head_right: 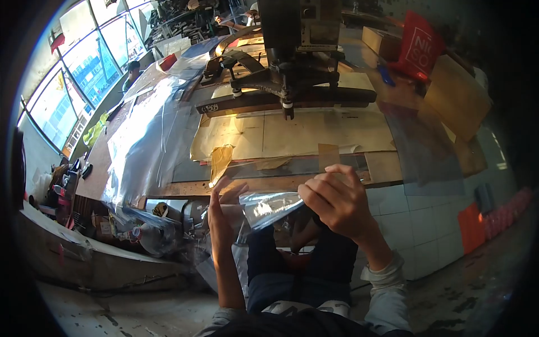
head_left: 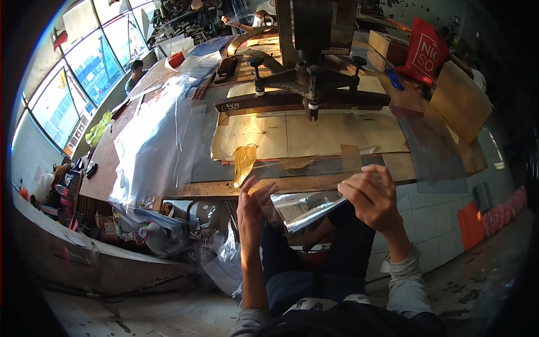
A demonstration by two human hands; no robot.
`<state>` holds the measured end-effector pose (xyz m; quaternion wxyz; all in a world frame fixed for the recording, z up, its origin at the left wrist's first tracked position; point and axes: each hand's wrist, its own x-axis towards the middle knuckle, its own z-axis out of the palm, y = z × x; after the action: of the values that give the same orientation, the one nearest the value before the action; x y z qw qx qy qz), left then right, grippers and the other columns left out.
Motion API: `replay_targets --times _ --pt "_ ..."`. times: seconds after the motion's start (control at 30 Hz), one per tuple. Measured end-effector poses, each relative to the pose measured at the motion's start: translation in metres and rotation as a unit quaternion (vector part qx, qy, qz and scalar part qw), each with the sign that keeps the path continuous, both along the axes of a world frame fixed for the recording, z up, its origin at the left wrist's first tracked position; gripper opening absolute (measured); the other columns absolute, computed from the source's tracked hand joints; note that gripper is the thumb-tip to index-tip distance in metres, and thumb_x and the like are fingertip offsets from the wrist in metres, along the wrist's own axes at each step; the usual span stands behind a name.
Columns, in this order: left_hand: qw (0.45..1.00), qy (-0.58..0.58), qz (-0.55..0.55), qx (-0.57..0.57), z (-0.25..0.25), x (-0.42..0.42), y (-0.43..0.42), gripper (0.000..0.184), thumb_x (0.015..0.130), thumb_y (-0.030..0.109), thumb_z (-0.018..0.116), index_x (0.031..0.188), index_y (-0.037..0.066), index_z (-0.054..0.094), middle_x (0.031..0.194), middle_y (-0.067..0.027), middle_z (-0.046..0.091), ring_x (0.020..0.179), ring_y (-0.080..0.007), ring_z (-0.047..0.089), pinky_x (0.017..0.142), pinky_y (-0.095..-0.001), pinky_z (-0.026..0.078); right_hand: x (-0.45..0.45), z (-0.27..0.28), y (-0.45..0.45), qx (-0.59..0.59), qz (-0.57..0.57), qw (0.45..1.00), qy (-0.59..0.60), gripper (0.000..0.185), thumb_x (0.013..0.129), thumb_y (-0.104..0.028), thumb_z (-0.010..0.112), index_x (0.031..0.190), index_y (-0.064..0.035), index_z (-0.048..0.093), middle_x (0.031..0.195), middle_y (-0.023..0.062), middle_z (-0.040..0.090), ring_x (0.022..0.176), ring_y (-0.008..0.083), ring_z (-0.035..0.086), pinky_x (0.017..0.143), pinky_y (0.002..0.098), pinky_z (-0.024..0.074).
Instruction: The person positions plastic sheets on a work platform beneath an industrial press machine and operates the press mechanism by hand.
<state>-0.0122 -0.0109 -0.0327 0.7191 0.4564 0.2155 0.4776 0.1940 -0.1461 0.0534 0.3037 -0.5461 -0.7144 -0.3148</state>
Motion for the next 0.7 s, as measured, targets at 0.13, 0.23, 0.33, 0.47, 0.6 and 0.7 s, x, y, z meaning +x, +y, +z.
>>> replay_targets --times 0.13,0.23,0.33,0.47,0.6,0.7 --pt "0.996 0.025 -0.039 -0.076 0.023 0.013 0.023 0.054 0.104 0.039 0.030 0.141 -0.001 0.033 0.123 -0.0264 0.058 0.112 -0.0294 0.061 0.092 -0.0352 0.051 -0.003 0.015 -0.028 -0.043 0.020 0.999 -0.003 0.013 0.077 -0.010 0.068 0.089 -0.0110 0.065 0.083 -0.0022 0.061 0.079 0.0115 0.063 0.085 0.0349 0.0458" --pt "0.990 0.111 -0.083 0.033 0.022 0.015 0.042 0.043 0.102 0.025 0.043 0.135 -0.003 0.043 0.115 -0.0234 0.064 0.103 -0.0258 0.066 0.087 -0.0311 0.054 -0.008 0.016 -0.054 -0.092 0.023 0.995 0.025 0.013 0.077 -0.008 0.068 0.089 -0.0119 0.066 0.083 -0.0021 0.062 0.076 0.0120 0.064 0.082 0.0337 0.0471" --pt "0.982 0.172 -0.078 0.032 0.037 0.018 0.039 0.036 0.100 0.020 0.049 0.125 -0.005 0.053 0.107 -0.0199 0.068 0.094 -0.0204 0.068 0.081 -0.0271 0.054 -0.006 0.019 -0.085 -0.117 0.049 0.986 0.108 0.009 0.076 -0.008 0.068 0.085 -0.0115 0.068 0.078 -0.0013 0.065 0.070 0.0127 0.065 0.078 0.0331 0.0479" --pt "0.981 0.169 -0.052 0.075 0.028 0.013 0.034 0.032 0.099 0.018 0.051 0.119 -0.006 0.058 0.098 -0.0143 0.069 0.089 -0.0160 0.068 0.076 -0.0234 0.052 0.001 0.021 -0.124 -0.101 0.084 0.957 0.258 0.007 0.074 -0.008 0.069 0.080 -0.0110 0.069 0.072 0.0004 0.067 0.064 0.0134 0.064 0.071 0.0318 0.0480" --pt "0.989 0.133 -0.049 0.042 0.033 0.009 0.013 0.029 0.097 0.013 0.053 0.114 -0.010 0.060 0.090 -0.0114 0.068 0.080 -0.0131 0.068 0.074 -0.0214 0.052 0.017 0.010 -0.140 -0.041 0.081 0.936 0.340 0.005 0.073 -0.008 0.070 0.078 -0.0098 0.067 0.070 0.0022 0.067 0.063 0.0143 0.064 0.064 0.0314 0.0465" --pt "0.984 0.174 0.004 0.043 0.046 -0.009 -0.004 0.034 0.095 0.014 0.056 0.119 -0.010 0.058 0.086 -0.0119 0.069 0.069 -0.0144 0.068 0.067 -0.0228 0.056 0.025 0.002 -0.149 -0.018 0.079 0.921 0.380 0.004 0.076 -0.009 0.070 0.076 -0.0089 0.066 0.069 0.0028 0.067 0.061 0.0148 0.064 0.064 0.0312 0.0458"
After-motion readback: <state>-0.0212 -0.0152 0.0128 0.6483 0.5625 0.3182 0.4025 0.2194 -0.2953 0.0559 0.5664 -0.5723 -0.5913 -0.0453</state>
